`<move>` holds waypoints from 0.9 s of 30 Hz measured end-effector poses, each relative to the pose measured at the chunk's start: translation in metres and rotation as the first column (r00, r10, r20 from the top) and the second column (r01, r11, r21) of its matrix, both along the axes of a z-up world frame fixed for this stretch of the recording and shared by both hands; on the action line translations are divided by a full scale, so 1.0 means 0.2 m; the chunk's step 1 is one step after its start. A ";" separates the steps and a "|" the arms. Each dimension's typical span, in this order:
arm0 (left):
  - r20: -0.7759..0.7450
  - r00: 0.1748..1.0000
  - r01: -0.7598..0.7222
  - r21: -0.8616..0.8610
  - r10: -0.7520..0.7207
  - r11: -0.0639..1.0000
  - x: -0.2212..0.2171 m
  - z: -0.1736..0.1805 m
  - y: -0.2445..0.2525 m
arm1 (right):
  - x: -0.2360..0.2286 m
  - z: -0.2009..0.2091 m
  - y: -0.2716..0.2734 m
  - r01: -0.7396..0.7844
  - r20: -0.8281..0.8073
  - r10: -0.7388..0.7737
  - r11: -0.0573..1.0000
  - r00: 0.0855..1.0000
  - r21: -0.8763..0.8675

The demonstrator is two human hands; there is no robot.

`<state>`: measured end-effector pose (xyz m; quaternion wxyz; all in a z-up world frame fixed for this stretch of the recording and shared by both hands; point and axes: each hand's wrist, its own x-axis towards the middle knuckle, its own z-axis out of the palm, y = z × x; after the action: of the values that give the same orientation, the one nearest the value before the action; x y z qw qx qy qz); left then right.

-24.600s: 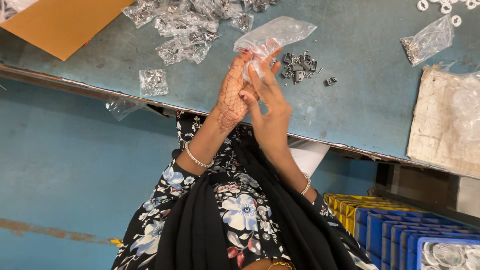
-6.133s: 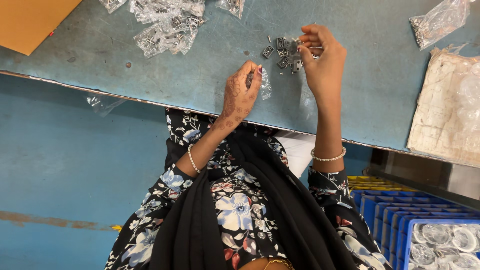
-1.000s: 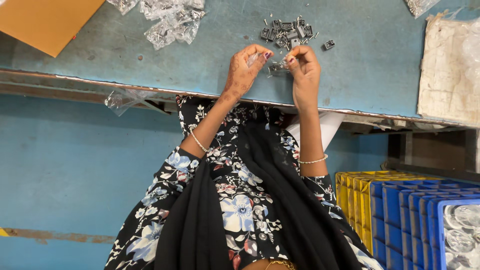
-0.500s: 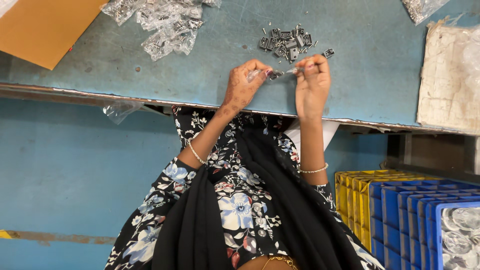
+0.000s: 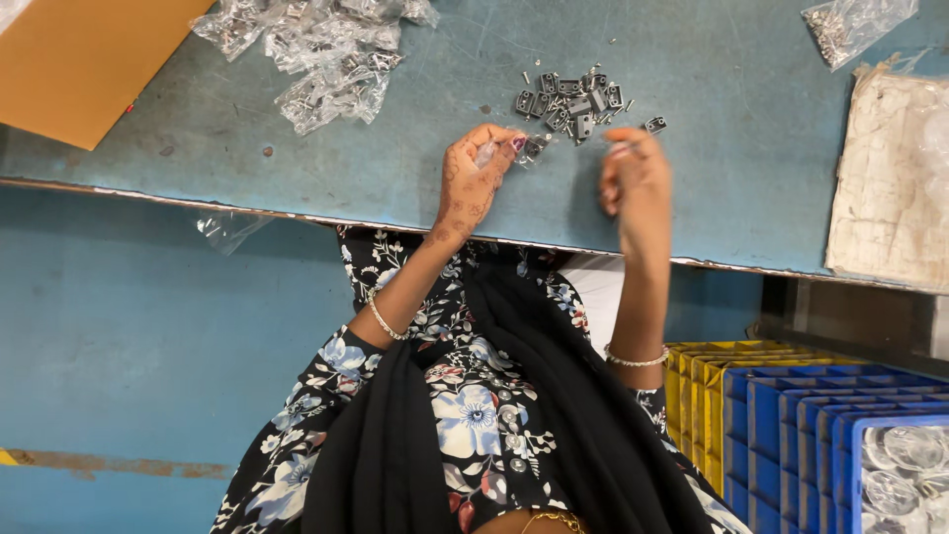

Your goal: The person picks small metal hardware pieces from a blue table and places them into small clear plastic bags. They then seal the bags and set them aside. The person repeats this process multiple times throughout the clip.

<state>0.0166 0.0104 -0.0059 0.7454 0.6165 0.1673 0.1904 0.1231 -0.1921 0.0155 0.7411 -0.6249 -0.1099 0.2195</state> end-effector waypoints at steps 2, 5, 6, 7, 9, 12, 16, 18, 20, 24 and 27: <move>0.016 0.999 0.034 -0.124 -0.033 0.992 0.04 0.00 0.02 | -0.05 0.00 0.06 -0.153 -0.047 0.146 0.968 0.988 -0.197; -0.052 0.994 0.084 -0.262 -0.101 0.962 0.06 -0.01 0.06 | -0.11 -0.03 0.15 -0.260 0.165 0.309 0.928 0.937 -0.266; -0.052 0.991 0.104 -0.265 -0.122 0.959 0.06 -0.01 0.06 | -0.10 -0.04 0.17 -0.264 0.157 0.311 0.928 0.937 -0.262; -0.051 0.989 0.124 -0.266 -0.142 0.956 0.05 -0.01 0.07 | -0.09 -0.05 0.20 -0.267 0.151 0.312 0.929 0.938 -0.258; -0.078 0.987 0.128 -0.145 -0.140 0.981 0.05 -0.01 0.07 | -0.07 -0.04 0.21 -0.281 0.045 0.296 0.937 0.954 -0.209; -0.075 0.996 0.063 0.224 -0.047 0.972 0.06 -0.02 0.05 | -0.01 -0.01 0.17 -0.284 -0.199 0.262 0.954 0.944 -0.090; -0.121 0.993 0.047 0.410 0.003 0.911 0.08 -0.03 0.03 | 0.03 0.02 0.14 -0.244 -0.339 0.234 0.970 0.911 0.015; -0.241 0.971 0.110 0.388 -0.015 0.915 0.09 -0.02 0.04 | 0.03 0.03 0.13 -0.218 -0.388 0.233 0.972 0.892 0.083; -0.322 0.946 0.165 0.388 -0.035 0.907 0.11 0.00 0.04 | 0.04 0.04 0.13 -0.197 -0.423 0.253 0.965 0.870 0.172; -0.411 0.898 0.277 0.259 -0.154 0.925 0.15 0.03 0.05 | 0.03 0.05 0.15 -0.178 -0.445 0.238 0.969 0.863 0.172; -0.387 0.897 0.297 0.172 -0.213 0.939 0.16 0.02 0.07 | 0.01 0.04 0.19 -0.183 -0.348 0.178 0.983 0.920 0.016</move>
<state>0.0478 0.0241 -0.0018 0.6448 0.7386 0.1964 -0.0086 0.1253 -0.1532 0.0227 0.7202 -0.5695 -0.0322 0.3949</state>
